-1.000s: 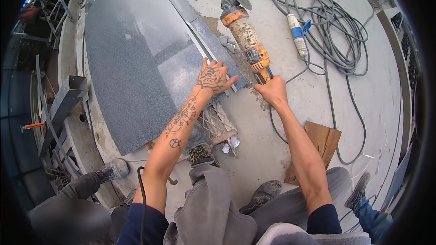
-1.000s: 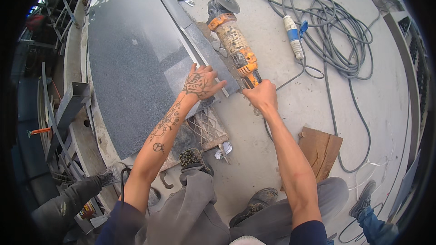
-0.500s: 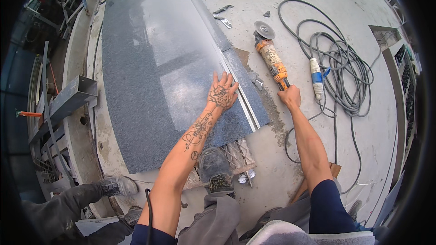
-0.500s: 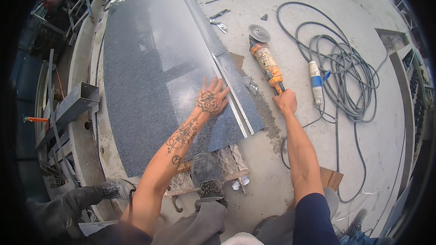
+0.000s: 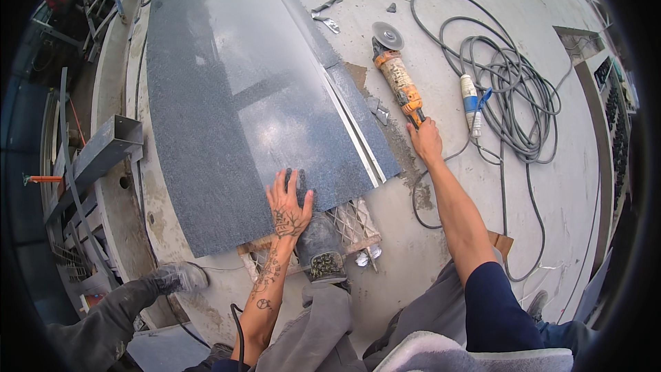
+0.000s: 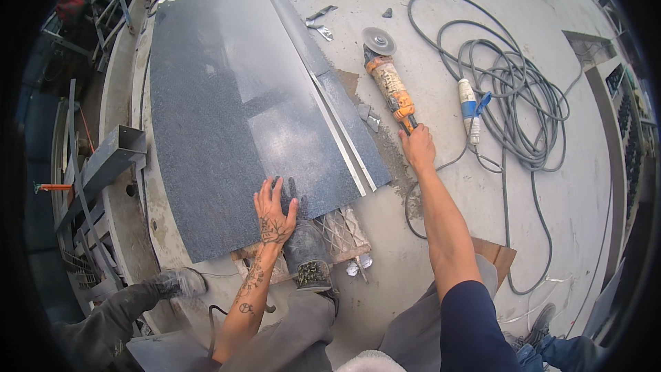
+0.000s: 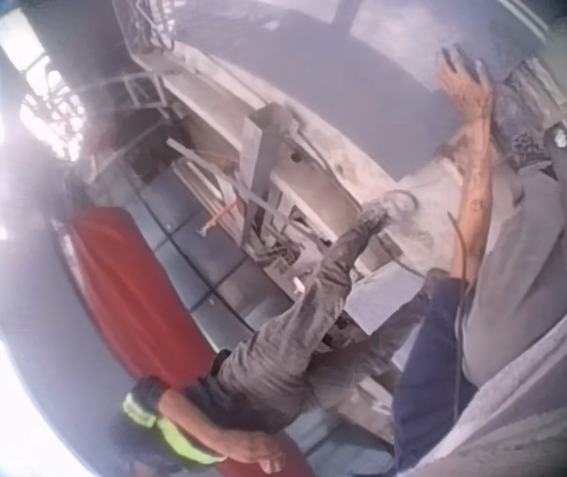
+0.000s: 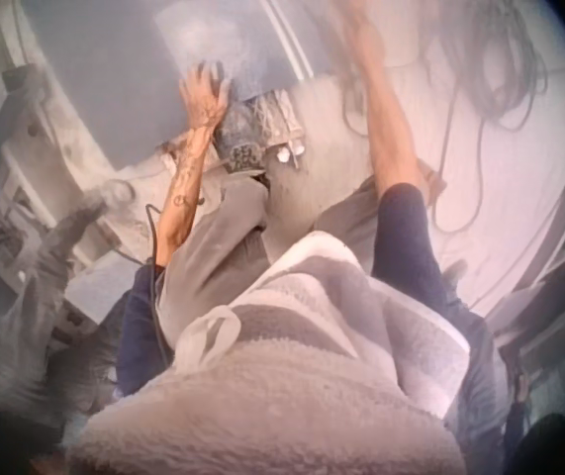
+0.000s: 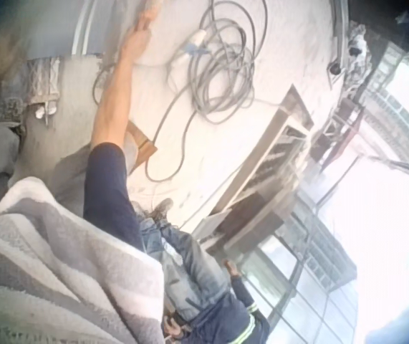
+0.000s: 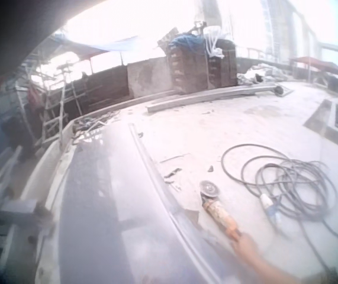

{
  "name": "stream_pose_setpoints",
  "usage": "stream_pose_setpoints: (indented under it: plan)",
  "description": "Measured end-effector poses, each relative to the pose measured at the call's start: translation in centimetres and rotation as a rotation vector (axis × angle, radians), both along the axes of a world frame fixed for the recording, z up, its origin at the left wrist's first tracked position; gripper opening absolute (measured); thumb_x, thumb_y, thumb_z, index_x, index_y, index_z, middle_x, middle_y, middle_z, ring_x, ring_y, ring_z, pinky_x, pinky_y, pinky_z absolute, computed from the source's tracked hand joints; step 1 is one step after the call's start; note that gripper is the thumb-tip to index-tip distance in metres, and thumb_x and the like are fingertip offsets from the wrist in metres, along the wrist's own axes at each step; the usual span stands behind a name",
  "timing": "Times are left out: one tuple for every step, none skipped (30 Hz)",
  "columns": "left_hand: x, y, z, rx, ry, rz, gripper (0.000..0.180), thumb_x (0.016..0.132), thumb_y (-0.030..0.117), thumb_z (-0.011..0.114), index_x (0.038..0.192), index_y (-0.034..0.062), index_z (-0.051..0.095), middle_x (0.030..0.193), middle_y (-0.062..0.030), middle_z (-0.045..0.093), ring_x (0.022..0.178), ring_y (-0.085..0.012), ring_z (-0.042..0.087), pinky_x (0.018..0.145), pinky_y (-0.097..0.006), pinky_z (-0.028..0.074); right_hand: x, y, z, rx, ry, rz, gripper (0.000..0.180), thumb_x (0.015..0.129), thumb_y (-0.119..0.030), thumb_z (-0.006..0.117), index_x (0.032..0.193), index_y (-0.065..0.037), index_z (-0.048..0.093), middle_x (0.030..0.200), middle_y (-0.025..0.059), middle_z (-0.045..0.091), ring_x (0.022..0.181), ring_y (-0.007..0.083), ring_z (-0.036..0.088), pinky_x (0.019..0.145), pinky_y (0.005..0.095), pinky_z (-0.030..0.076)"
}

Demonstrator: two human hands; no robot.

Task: The person uses an angle grinder to cut a large gray tile placed on a wooden support. The cut progresses steadily along a straight line, and the person maintains control of the tool throughout the operation.

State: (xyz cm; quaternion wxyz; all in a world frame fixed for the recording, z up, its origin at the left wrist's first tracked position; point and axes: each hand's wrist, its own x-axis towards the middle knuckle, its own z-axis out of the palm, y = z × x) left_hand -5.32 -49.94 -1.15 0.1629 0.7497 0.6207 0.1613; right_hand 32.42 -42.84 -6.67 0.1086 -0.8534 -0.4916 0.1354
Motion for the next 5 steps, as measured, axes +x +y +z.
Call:
stream_pose_setpoints:
  plan:
    - [-1.3, -0.2, -0.3, 0.024, 0.000, 0.063, 0.058, 0.092, 0.039, 0.055, 0.139, 0.0062, 0.046, 0.146, -0.0221, 0.038, 0.139, -0.0405, 0.031, 0.114, -0.060, 0.017, -0.3, 0.0, -0.1, -0.002, -0.012, -0.011, 0.051, 0.088, -0.042, 0.066, 0.109, 0.003, 0.052, 0.107, 0.0215, 0.061, 0.102, 0.0385, 0.061, 0.084, 0.0461, 0.051]
    - [-2.8, 0.0, -0.7, 0.067, 0.003, 0.120, 0.058, 0.093, 0.040, 0.054, 0.139, 0.0053, 0.046, 0.146, -0.0224, 0.037, 0.139, -0.0415, 0.030, 0.114, -0.061, 0.016, -0.6, 0.0, -0.2, -0.003, -0.030, -0.029, 0.050, 0.088, -0.041, 0.065, 0.110, 0.002, 0.052, 0.108, 0.0209, 0.060, 0.104, 0.0380, 0.060, 0.085, 0.0462, 0.051]
    - [-4.3, 0.4, -1.1, 0.084, 0.006, 0.199, 0.058, 0.093, 0.040, 0.054, 0.139, 0.0058, 0.046, 0.147, -0.0221, 0.037, 0.140, -0.0414, 0.028, 0.114, -0.061, 0.015, -0.8, 0.3, -0.3, -0.018, -0.055, -0.029, 0.049, 0.089, -0.041, 0.065, 0.110, 0.001, 0.052, 0.108, 0.0200, 0.060, 0.104, 0.0366, 0.060, 0.086, 0.0470, 0.051]
    - [-5.8, 0.5, -1.6, 0.105, 0.015, 0.277, 0.058, 0.093, 0.040, 0.054, 0.139, 0.0063, 0.046, 0.147, -0.0219, 0.036, 0.141, -0.0413, 0.027, 0.115, -0.060, 0.014, -1.1, 0.3, -0.5, -0.048, -0.090, -0.036, 0.049, 0.089, -0.042, 0.065, 0.110, 0.000, 0.052, 0.109, 0.0190, 0.061, 0.105, 0.0352, 0.060, 0.086, 0.0479, 0.050]
    - [-7.3, 0.6, -2.1, 0.099, 0.051, 0.347, 0.059, 0.093, 0.040, 0.055, 0.141, 0.0065, 0.045, 0.149, -0.0210, 0.034, 0.141, -0.0416, 0.026, 0.115, -0.060, 0.013, -1.2, 0.4, -0.6, -0.081, -0.110, -0.035, 0.048, 0.089, -0.041, 0.065, 0.111, -0.001, 0.052, 0.114, 0.0197, 0.058, 0.107, 0.0338, 0.060, 0.094, 0.0509, 0.046]
